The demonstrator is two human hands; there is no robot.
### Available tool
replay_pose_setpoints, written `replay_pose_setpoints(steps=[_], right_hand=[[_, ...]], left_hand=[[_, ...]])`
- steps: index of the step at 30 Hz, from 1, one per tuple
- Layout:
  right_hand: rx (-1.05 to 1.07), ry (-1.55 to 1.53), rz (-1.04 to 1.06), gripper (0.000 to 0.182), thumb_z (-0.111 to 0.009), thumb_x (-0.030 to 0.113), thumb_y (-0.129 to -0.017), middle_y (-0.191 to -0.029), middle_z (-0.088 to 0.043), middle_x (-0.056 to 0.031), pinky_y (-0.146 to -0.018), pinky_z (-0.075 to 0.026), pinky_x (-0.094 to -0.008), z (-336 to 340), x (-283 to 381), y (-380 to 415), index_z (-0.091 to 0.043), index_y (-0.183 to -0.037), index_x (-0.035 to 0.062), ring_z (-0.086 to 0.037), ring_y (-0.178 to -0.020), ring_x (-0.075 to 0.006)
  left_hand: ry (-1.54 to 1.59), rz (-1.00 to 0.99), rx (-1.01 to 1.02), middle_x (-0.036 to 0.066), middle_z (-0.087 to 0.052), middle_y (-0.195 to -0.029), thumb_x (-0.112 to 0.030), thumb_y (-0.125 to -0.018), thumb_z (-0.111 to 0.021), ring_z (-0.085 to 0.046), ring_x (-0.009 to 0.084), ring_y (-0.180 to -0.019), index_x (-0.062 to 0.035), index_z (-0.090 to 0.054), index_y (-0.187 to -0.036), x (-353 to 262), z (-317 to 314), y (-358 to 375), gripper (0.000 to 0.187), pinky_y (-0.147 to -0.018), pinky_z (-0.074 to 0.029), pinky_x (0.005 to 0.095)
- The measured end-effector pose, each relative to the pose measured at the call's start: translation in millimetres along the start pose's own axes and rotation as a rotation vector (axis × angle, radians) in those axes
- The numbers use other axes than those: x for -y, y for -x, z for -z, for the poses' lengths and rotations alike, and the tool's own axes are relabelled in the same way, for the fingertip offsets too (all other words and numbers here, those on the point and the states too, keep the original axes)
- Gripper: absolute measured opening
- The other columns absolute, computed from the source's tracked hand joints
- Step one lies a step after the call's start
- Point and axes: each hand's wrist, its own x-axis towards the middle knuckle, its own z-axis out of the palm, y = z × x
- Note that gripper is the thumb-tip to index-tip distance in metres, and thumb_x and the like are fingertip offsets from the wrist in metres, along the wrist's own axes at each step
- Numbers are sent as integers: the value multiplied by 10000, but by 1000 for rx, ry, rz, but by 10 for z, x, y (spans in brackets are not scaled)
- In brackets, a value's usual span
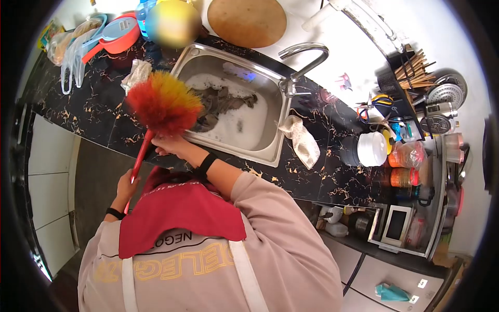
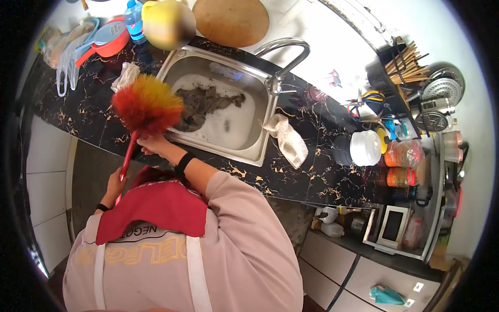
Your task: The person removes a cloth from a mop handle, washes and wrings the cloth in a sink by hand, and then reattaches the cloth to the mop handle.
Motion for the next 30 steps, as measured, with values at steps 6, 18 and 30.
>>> replay_pose_setpoints(steps=[6,18,30], right_hand=[[27,171,-8,270,-630,255,-830,-809,-571,-21,-563,-510,-233,257,146,282,-538,-977,47,-589,-642,-110],[-339,133,-145,300,-604,232,-837,-857,-592,-65,-598,-513,-254,640,-123,816,-569,-1011,-10,-606,-697,-145],[-289,96,-106,301,-565,250,-861,-898,-593,-82,-622,-506,-256,713,-218,1069,-561,-1021,-6,-608,-755,-153]], left_hand=[[117,1,31,195,-604,-783,-269,-763,-649,-583,388,-765,-21,-562,-910,-60,117,-103,301,-651,-445,421],[229,-72,252,151,-607,-657,-267,-764,-673,-608,242,-601,13,-613,-908,-69,235,-447,321,-563,-451,352],[309,-18,151,59,-582,-644,-260,-843,-603,-534,119,-568,7,-594,-882,-172,204,-421,270,-524,-421,273]])
